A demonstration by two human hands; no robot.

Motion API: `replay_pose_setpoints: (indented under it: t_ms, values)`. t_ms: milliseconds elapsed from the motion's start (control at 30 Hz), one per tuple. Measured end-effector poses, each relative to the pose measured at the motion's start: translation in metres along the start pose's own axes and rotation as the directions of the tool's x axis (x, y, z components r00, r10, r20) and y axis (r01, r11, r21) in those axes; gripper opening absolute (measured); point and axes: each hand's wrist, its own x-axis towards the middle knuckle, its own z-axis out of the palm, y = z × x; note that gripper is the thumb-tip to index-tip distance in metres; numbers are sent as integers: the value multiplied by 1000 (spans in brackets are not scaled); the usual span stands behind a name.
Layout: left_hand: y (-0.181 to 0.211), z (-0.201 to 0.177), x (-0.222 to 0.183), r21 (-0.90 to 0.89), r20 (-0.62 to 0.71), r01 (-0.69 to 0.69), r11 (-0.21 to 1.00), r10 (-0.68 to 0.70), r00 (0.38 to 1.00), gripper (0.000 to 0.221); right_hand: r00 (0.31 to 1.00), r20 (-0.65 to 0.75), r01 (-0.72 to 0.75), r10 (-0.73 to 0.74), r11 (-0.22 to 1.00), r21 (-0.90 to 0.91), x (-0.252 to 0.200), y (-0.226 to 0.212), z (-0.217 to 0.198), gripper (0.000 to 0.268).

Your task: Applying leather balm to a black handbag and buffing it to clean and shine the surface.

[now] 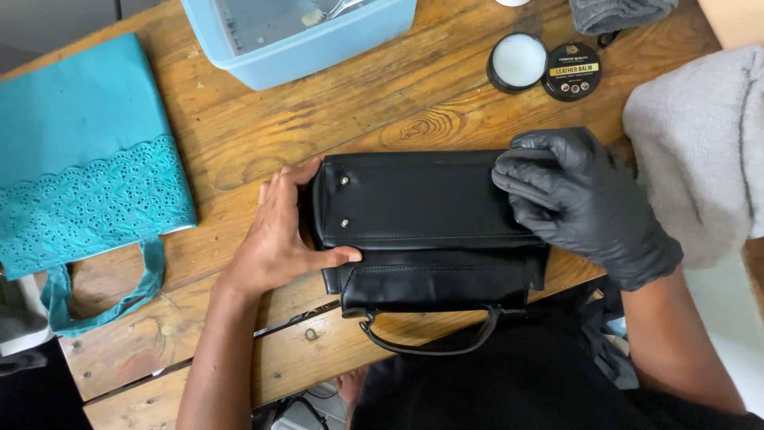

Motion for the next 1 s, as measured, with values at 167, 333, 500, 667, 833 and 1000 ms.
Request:
replay_pose_setpoints:
  t_ms: [167,333,500,667,833,1000]
  values:
    - [-1,2,-1,-3,-3,-1,1000,1,1000,118,999,20,-42,46,984,-174,-6,10,7,38]
    - [2,0,-1,-22,16,28,999,-27,999,117,971,-99,-224,217,972,-67,-25,13,14,16]
    - [4,-1,-1,-37,30,64,997,-63,998,117,917,-168,-342,362,930,137,-16,-4,0,29]
    - [1,1,-1,-9,13,40,999,-40,999,115,936,-136,-307,325,942,133,-4,-7,0,19]
    - [5,-1,0,-13,18,68,998,-68,998,117,897,80,-432,435,901,-48,-4,-30,-4,49]
    - [4,0,-1,-11,12,34,999,-34,999,115,834,134,-528,534,845,-82,-28,-64,-22,39]
